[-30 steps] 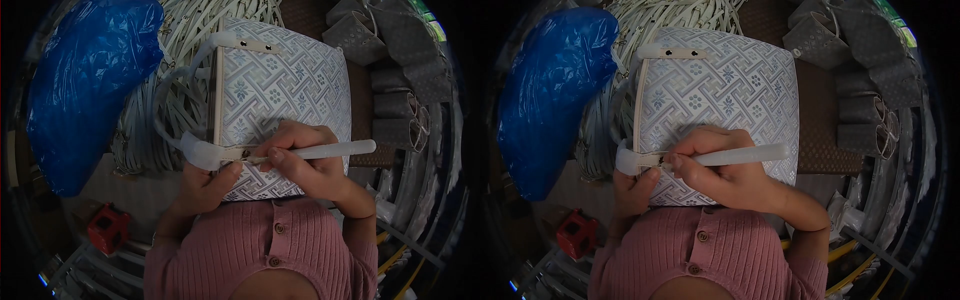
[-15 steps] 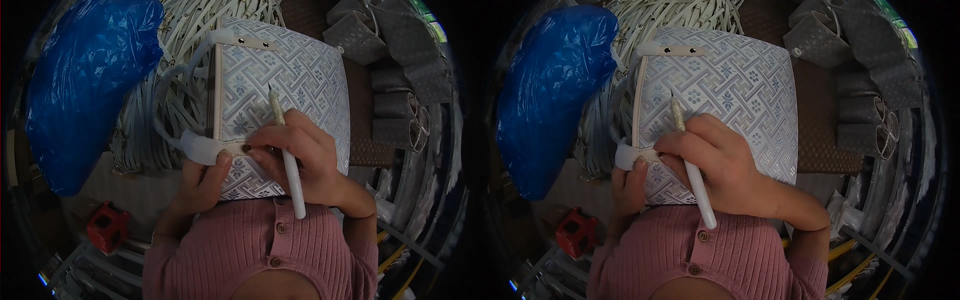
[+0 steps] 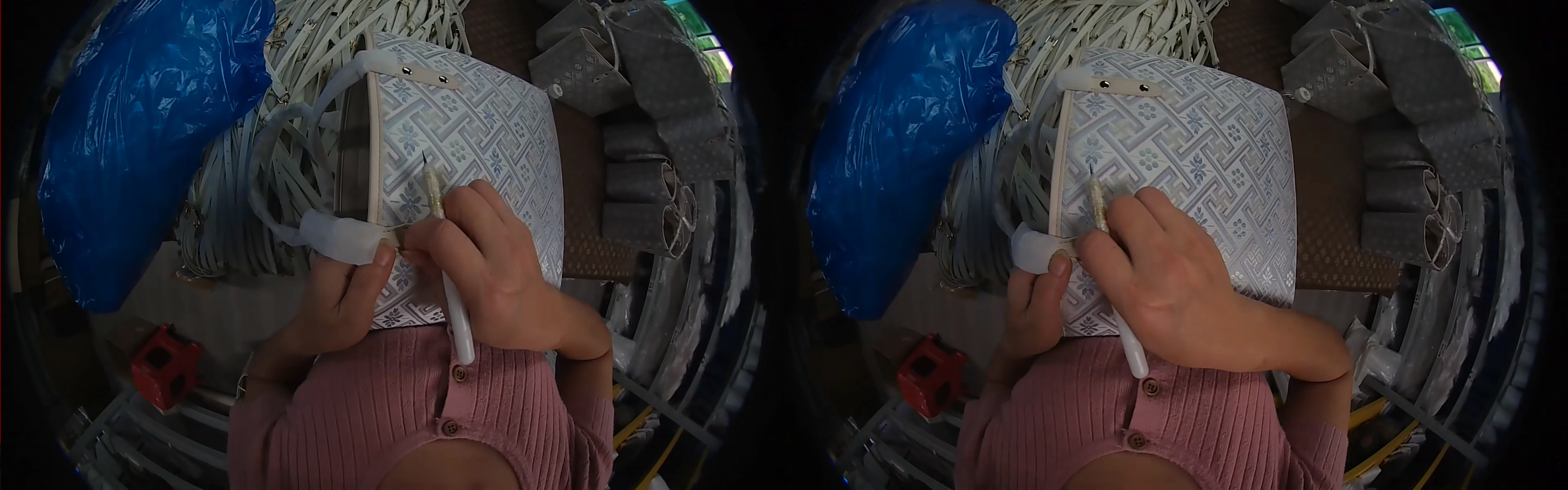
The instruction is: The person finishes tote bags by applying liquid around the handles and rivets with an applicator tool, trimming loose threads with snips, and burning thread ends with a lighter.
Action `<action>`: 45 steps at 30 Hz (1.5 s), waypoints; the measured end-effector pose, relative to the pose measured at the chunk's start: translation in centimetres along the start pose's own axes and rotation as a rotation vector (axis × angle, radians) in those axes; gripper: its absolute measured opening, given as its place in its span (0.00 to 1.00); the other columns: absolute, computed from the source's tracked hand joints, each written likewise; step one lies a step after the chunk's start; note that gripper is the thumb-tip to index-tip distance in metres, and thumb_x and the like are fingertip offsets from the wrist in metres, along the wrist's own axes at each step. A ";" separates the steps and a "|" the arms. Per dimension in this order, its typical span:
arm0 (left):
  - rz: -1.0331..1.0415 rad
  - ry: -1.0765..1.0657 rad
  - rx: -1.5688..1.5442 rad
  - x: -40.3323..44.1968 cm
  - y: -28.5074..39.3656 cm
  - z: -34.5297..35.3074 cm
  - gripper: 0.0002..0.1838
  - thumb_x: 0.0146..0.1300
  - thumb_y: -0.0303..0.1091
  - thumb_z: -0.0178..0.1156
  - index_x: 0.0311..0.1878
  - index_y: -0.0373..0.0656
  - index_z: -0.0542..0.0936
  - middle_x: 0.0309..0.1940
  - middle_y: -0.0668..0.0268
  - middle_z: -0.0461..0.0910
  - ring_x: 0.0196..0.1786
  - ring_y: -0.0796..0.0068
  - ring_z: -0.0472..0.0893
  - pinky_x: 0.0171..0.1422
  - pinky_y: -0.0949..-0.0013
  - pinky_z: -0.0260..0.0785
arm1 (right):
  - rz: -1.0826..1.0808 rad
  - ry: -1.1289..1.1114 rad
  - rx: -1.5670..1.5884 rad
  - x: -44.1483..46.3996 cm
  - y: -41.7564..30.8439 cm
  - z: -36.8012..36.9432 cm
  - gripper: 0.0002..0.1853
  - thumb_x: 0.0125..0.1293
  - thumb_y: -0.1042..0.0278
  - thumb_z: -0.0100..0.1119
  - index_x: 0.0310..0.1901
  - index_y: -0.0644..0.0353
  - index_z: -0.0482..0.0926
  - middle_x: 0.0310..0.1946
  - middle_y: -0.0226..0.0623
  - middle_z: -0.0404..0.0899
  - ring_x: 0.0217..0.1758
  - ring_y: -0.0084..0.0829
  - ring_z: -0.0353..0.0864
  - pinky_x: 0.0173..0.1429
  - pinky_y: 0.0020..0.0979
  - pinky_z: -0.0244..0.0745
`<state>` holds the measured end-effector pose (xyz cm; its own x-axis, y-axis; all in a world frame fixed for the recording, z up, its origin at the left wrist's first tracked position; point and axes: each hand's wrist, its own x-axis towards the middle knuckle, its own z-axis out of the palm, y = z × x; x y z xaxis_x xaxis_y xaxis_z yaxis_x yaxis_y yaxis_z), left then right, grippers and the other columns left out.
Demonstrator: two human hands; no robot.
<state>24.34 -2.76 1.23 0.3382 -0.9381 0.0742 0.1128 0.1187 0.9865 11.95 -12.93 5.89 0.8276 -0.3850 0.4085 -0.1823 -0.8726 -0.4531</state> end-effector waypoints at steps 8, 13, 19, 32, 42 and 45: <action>-0.133 -0.019 -0.069 -0.1 -0.1 0.0 0.05 0.60 0.26 0.48 0.34 0.35 0.73 0.22 0.70 0.70 0.25 0.86 0.66 0.27 0.79 0.57 | 0.237 -0.092 0.229 0.7 0.2 -0.6 0.06 0.47 0.79 0.57 0.28 0.63 0.69 0.24 0.37 0.63 0.26 0.33 0.66 0.30 0.26 0.63; -0.182 0.001 -0.096 -0.1 -0.1 0.0 0.05 0.61 0.26 0.49 0.35 0.35 0.73 0.22 0.70 0.70 0.25 0.86 0.67 0.27 0.79 0.58 | 0.239 -0.084 0.321 0.4 0.7 -0.9 0.06 0.49 0.77 0.59 0.28 0.63 0.71 0.24 0.36 0.65 0.26 0.30 0.67 0.30 0.26 0.64; -0.126 0.003 -0.085 0.1 -0.4 0.2 0.06 0.61 0.27 0.49 0.36 0.35 0.72 0.26 0.68 0.71 0.28 0.85 0.68 0.30 0.79 0.60 | 0.060 0.017 0.179 -0.1 0.5 -0.4 0.07 0.47 0.75 0.61 0.28 0.63 0.73 0.24 0.36 0.65 0.24 0.30 0.66 0.26 0.29 0.62; -0.127 0.047 -0.071 0.2 -0.6 0.4 0.06 0.61 0.27 0.48 0.35 0.35 0.72 0.25 0.70 0.69 0.27 0.86 0.65 0.28 0.80 0.58 | 0.206 -0.178 0.194 0.6 0.7 -0.4 0.08 0.45 0.78 0.53 0.30 0.63 0.69 0.27 0.42 0.64 0.32 0.41 0.66 0.35 0.34 0.65; -0.132 0.071 -0.033 0.4 -0.6 0.5 0.07 0.62 0.29 0.48 0.37 0.36 0.72 0.25 0.72 0.69 0.28 0.88 0.64 0.31 0.80 0.57 | 0.406 0.122 0.345 -0.7 2.1 -3.7 0.04 0.56 0.75 0.54 0.32 0.63 0.70 0.26 0.34 0.70 0.28 0.24 0.70 0.34 0.21 0.65; -0.271 0.155 -0.115 0.3 0.1 0.6 0.07 0.61 0.28 0.49 0.39 0.36 0.72 0.28 0.72 0.70 0.30 0.88 0.65 0.33 0.81 0.57 | 0.587 0.505 0.341 -2.7 4.5 -5.8 0.05 0.62 0.70 0.50 0.33 0.64 0.71 0.27 0.26 0.71 0.30 0.15 0.67 0.35 0.16 0.63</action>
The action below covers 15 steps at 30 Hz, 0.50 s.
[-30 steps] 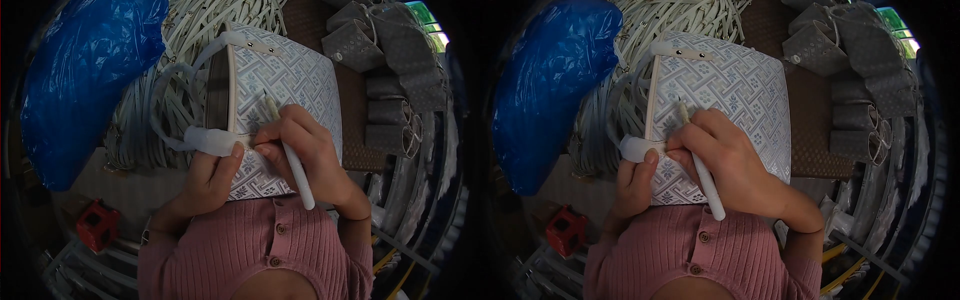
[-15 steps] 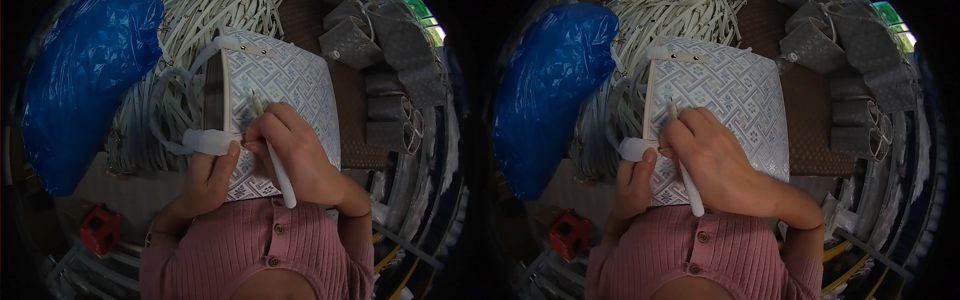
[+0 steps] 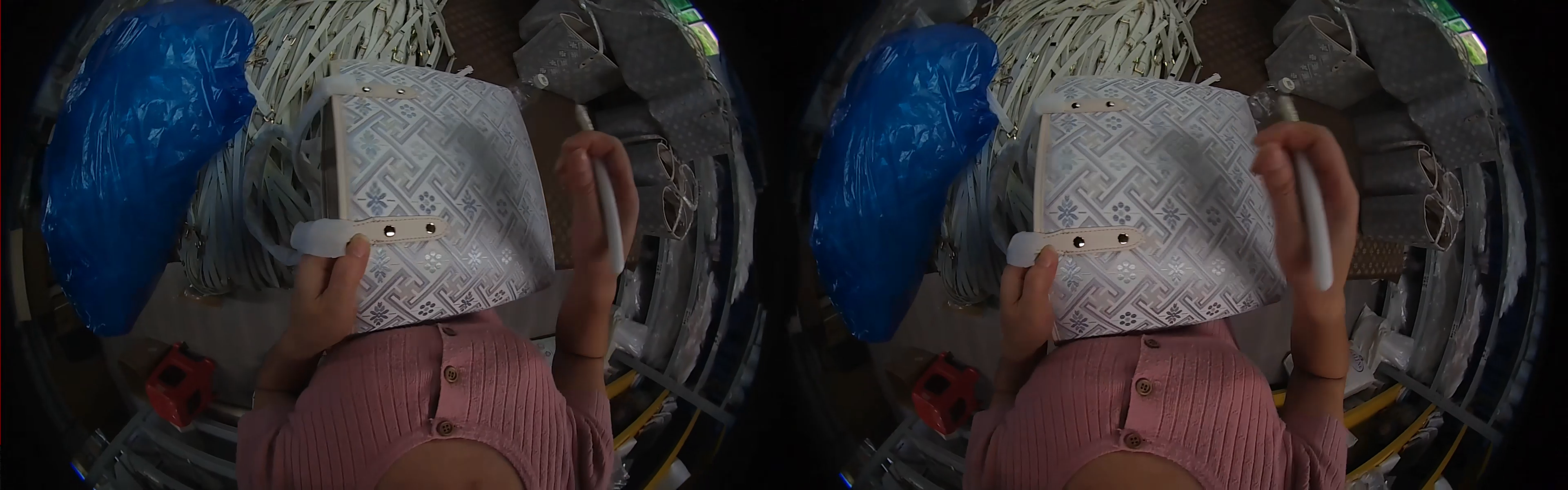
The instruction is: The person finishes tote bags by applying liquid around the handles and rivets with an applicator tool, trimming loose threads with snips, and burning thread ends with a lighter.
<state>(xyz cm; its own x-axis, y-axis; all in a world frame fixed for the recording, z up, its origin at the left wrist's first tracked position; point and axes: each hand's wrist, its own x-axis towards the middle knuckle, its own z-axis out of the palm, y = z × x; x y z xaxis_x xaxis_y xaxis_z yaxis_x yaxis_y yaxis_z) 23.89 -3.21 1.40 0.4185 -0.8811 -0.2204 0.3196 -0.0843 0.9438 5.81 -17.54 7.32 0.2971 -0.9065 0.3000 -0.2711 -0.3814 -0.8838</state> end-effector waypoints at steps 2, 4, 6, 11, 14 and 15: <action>-0.043 0.013 0.039 -0.1 0.3 -0.7 0.09 0.58 0.28 0.52 0.41 0.36 0.71 0.31 0.71 0.72 0.32 0.86 0.67 0.36 0.80 0.59 | 0.040 0.171 -0.063 0.6 3.1 -2.7 0.06 0.62 0.69 0.49 0.34 0.64 0.71 0.26 0.28 0.71 0.30 0.15 0.67 0.35 0.17 0.63; -0.034 0.096 0.204 0.0 0.0 -2.2 0.16 0.53 0.29 0.56 0.46 0.35 0.70 0.37 0.66 0.73 0.38 0.79 0.70 0.44 0.76 0.61 | 0.012 0.330 -0.283 0.4 8.1 -5.5 0.06 0.61 0.71 0.48 0.35 0.63 0.72 0.26 0.32 0.72 0.30 0.21 0.69 0.37 0.20 0.65; 0.103 0.213 0.341 -0.2 -0.7 -3.9 0.24 0.49 0.30 0.60 0.50 0.34 0.68 0.44 0.60 0.72 0.45 0.70 0.71 0.51 0.70 0.61 | -0.054 0.292 -0.578 -1.7 15.9 -7.0 0.06 0.55 0.76 0.49 0.36 0.63 0.72 0.28 0.40 0.73 0.32 0.32 0.72 0.38 0.27 0.68; 0.215 0.236 0.493 -1.8 2.5 -8.2 0.24 0.52 0.31 0.56 0.53 0.32 0.66 0.48 0.55 0.70 0.48 0.66 0.70 0.53 0.67 0.60 | 0.114 -0.237 -0.899 -10.7 27.8 -1.2 0.14 0.49 0.76 0.47 0.40 0.62 0.70 0.34 0.45 0.68 0.40 0.44 0.68 0.41 0.38 0.67; 0.189 0.424 0.692 -1.6 3.6 -7.9 0.21 0.57 0.36 0.51 0.49 0.30 0.69 0.45 0.55 0.72 0.46 0.65 0.71 0.50 0.66 0.62 | -0.009 -0.277 -0.785 -12.0 28.5 1.4 0.18 0.48 0.76 0.48 0.45 0.63 0.69 0.33 0.46 0.67 0.39 0.44 0.67 0.42 0.37 0.66; 0.182 0.568 0.834 -1.9 3.6 -7.8 0.22 0.60 0.42 0.49 0.46 0.29 0.71 0.42 0.55 0.74 0.44 0.65 0.72 0.48 0.65 0.63 | -0.016 -0.285 -0.759 -11.8 28.9 1.5 0.18 0.48 0.76 0.48 0.45 0.63 0.69 0.33 0.46 0.67 0.39 0.44 0.67 0.42 0.37 0.66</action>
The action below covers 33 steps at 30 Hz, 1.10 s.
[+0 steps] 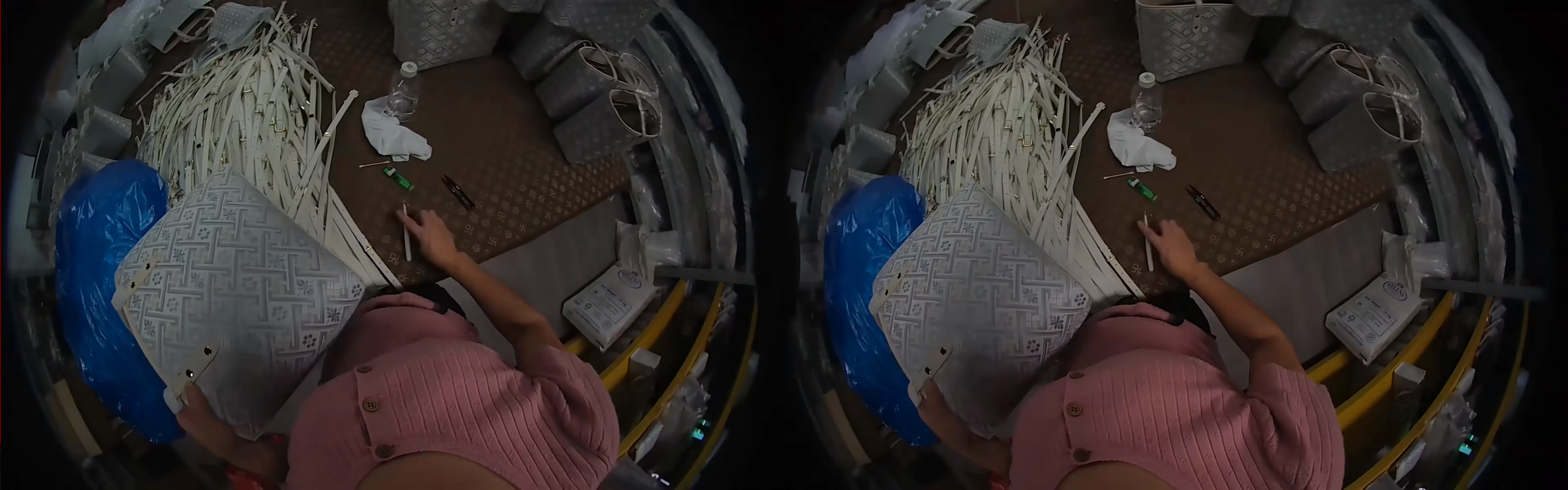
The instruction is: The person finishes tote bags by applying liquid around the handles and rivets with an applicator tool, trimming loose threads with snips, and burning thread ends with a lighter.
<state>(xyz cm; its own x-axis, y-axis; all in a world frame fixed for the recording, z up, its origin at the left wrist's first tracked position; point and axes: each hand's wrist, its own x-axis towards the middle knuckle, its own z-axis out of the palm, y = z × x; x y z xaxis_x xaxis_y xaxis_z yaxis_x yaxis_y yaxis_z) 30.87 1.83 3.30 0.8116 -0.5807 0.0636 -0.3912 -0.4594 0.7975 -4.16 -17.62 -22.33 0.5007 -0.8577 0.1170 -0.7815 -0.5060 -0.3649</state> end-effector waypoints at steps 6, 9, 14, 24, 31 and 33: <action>-0.337 0.163 -0.047 -3.0 4.7 4.9 0.19 0.64 0.39 0.46 0.44 0.29 0.70 0.37 0.56 0.73 0.40 0.71 0.71 0.46 0.70 0.63 | 0.533 0.319 -0.050 4.0 6.4 -0.5 0.12 0.51 0.72 0.52 0.38 0.64 0.72 0.37 0.50 0.68 0.42 0.47 0.67 0.45 0.40 0.66; 0.012 0.095 -0.068 -3.9 3.8 5.0 0.19 0.64 0.42 0.46 0.36 0.30 0.72 0.34 0.58 0.73 0.36 0.74 0.71 0.40 0.72 0.63 | 0.763 -0.020 -0.226 4.3 8.8 -1.8 0.13 0.51 0.68 0.53 0.38 0.65 0.71 0.38 0.51 0.71 0.44 0.49 0.71 0.46 0.43 0.68; -0.136 0.133 -0.278 -5.1 7.3 6.4 0.17 0.64 0.39 0.45 0.31 0.34 0.75 0.26 0.68 0.73 0.29 0.83 0.68 0.31 0.77 0.60 | 0.580 -0.115 0.020 0.7 14.3 1.8 0.14 0.57 0.64 0.50 0.35 0.69 0.69 0.33 0.56 0.73 0.36 0.51 0.73 0.41 0.44 0.68; -0.193 -0.302 -0.561 -3.9 7.9 7.1 0.12 0.62 0.37 0.50 0.27 0.38 0.72 0.21 0.73 0.67 0.27 0.87 0.63 0.29 0.79 0.57 | 0.154 0.461 1.073 8.9 -4.9 -20.5 0.12 0.65 0.65 0.42 0.43 0.65 0.69 0.23 0.30 0.66 0.24 0.19 0.64 0.29 0.22 0.63; 0.301 -0.377 -0.466 -3.3 6.0 8.0 0.10 0.63 0.31 0.46 0.33 0.34 0.73 0.24 0.70 0.71 0.26 0.85 0.66 0.27 0.76 0.59 | -0.703 0.094 0.364 8.5 -16.3 -23.8 0.21 0.51 0.63 0.58 0.49 0.57 0.74 0.22 0.34 0.63 0.23 0.29 0.64 0.25 0.27 0.61; 0.366 -0.388 -0.443 -3.0 5.3 8.0 0.10 0.63 0.31 0.45 0.34 0.34 0.73 0.24 0.69 0.71 0.27 0.84 0.67 0.29 0.76 0.59 | -0.781 0.080 0.307 8.0 -17.5 -23.3 0.24 0.46 0.63 0.61 0.49 0.55 0.74 0.21 0.32 0.63 0.21 0.27 0.64 0.22 0.26 0.61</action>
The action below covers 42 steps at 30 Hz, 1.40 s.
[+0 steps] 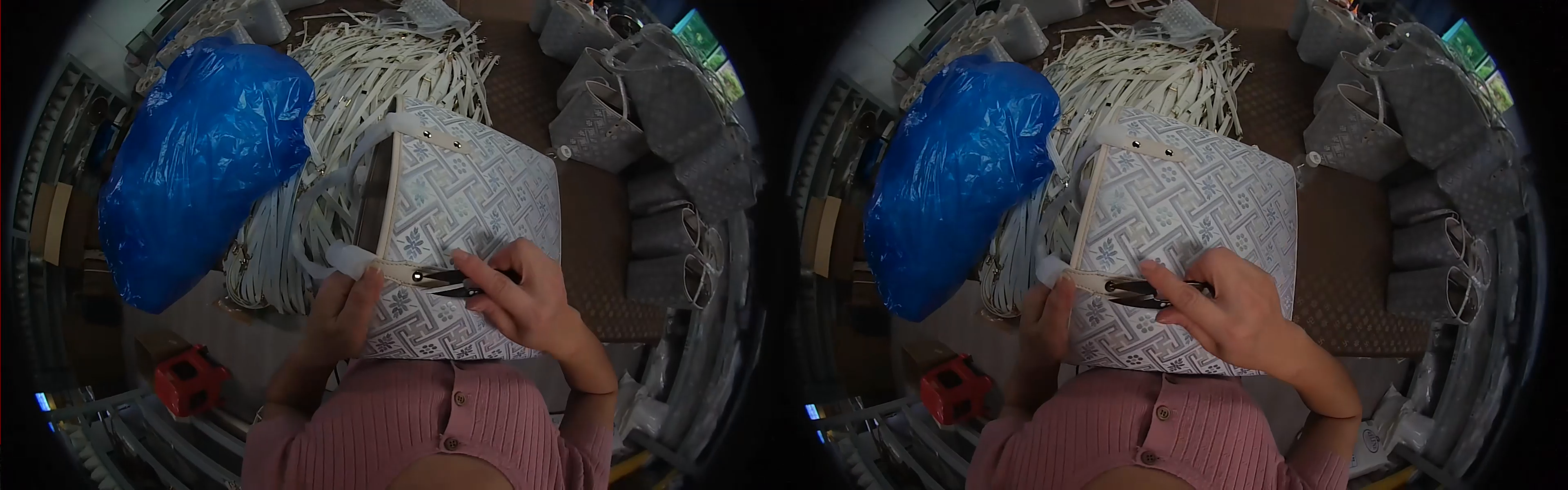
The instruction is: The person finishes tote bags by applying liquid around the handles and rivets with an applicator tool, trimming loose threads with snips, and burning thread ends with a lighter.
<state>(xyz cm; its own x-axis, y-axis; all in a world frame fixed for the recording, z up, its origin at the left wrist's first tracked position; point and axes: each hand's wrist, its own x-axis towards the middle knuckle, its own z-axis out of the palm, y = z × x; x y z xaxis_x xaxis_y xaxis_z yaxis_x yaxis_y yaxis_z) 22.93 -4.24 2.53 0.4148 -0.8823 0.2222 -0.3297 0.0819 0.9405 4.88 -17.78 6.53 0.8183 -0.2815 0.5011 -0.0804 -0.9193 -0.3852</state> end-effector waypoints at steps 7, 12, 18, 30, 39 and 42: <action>-0.275 -0.155 -0.359 0.7 0.8 -1.0 0.10 0.63 0.31 0.44 0.36 0.35 0.73 0.26 0.68 0.72 0.30 0.83 0.68 0.33 0.77 0.61 | -0.065 -0.013 -0.131 0.7 -1.2 1.0 0.24 0.45 0.60 0.61 0.47 0.53 0.76 0.20 0.30 0.62 0.19 0.25 0.63 0.20 0.25 0.59; -0.217 -0.217 -0.447 1.1 0.8 -1.3 0.11 0.64 0.33 0.44 0.36 0.35 0.73 0.25 0.68 0.72 0.29 0.83 0.68 0.33 0.76 0.60 | -0.047 -0.015 -0.151 0.9 -1.9 1.2 0.22 0.44 0.60 0.61 0.46 0.53 0.77 0.20 0.30 0.62 0.19 0.25 0.63 0.20 0.24 0.58; -0.169 -0.227 -0.408 1.1 0.5 -1.7 0.12 0.64 0.33 0.45 0.35 0.34 0.73 0.25 0.66 0.72 0.29 0.81 0.68 0.33 0.75 0.60 | -0.058 -0.022 -0.161 1.2 -2.0 1.5 0.22 0.44 0.61 0.61 0.45 0.53 0.77 0.20 0.30 0.62 0.19 0.25 0.63 0.19 0.24 0.58; -0.200 -0.163 -0.414 1.0 -0.4 -1.6 0.12 0.63 0.33 0.46 0.32 0.34 0.73 0.21 0.67 0.72 0.25 0.81 0.68 0.30 0.73 0.59 | -0.076 -0.059 -0.158 1.7 -1.5 2.1 0.22 0.44 0.62 0.61 0.45 0.53 0.78 0.20 0.29 0.62 0.19 0.25 0.63 0.20 0.24 0.58; -0.223 -0.138 -0.395 1.1 -0.6 -1.4 0.13 0.64 0.34 0.45 0.28 0.34 0.72 0.18 0.70 0.70 0.24 0.85 0.65 0.27 0.75 0.57 | -0.079 -0.034 -0.093 1.6 -1.0 2.5 0.23 0.41 0.65 0.63 0.44 0.58 0.77 0.20 0.29 0.61 0.19 0.25 0.63 0.20 0.25 0.59; -0.236 -0.132 -0.396 1.1 -0.6 -1.3 0.14 0.64 0.34 0.45 0.29 0.34 0.73 0.18 0.71 0.70 0.24 0.85 0.65 0.27 0.76 0.56 | -0.085 -0.027 -0.083 1.6 -0.9 2.6 0.23 0.40 0.66 0.64 0.44 0.58 0.77 0.20 0.29 0.60 0.19 0.25 0.63 0.20 0.25 0.60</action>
<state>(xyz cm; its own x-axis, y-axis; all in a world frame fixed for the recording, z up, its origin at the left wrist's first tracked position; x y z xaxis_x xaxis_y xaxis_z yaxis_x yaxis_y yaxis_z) 24.62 -4.63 2.54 0.3194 -0.9474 -0.0193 0.1199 0.0202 0.9926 7.68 -16.70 5.67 0.8391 -0.1954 0.5076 -0.0561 -0.9594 -0.2765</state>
